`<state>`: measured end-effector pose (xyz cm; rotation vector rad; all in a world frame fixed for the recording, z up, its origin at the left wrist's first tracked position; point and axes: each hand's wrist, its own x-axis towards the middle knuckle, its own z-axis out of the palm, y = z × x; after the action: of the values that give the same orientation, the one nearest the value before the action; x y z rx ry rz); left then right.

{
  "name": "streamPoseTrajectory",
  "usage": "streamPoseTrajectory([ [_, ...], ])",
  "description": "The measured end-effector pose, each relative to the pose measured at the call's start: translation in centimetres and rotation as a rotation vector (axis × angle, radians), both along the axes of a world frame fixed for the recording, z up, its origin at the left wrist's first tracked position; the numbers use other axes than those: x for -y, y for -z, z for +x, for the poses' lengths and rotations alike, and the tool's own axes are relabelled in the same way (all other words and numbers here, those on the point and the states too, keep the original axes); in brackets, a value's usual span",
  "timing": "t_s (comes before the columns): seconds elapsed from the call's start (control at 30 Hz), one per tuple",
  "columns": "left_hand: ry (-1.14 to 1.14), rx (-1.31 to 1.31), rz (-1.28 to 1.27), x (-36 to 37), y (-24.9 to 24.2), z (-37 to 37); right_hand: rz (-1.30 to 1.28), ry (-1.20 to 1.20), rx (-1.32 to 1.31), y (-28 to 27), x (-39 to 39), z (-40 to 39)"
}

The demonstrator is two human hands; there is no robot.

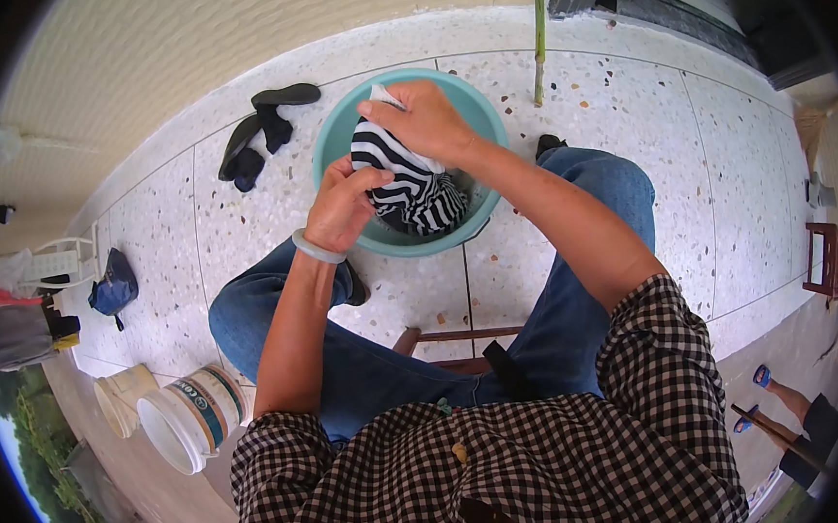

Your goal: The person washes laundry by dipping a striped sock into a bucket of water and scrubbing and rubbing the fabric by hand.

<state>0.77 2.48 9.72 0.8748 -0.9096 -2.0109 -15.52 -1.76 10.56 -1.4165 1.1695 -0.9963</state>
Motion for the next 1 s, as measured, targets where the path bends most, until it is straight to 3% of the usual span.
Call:
streamPoseTrajectory([
  [0.27,0.016,0.083,-0.029,0.0,0.0,-0.1,0.227,-0.111,0.15,-0.6,0.3,-0.9],
  [0.5,-0.137,0.052,-0.003,0.5,0.2,1.3,0.398,-0.422,0.089,-0.1,1.1,-3.7],
  [1.0,-0.018,0.173,-0.129,0.3,0.5,0.5,0.411,-0.286,0.361,-0.9,0.9,-3.0],
])
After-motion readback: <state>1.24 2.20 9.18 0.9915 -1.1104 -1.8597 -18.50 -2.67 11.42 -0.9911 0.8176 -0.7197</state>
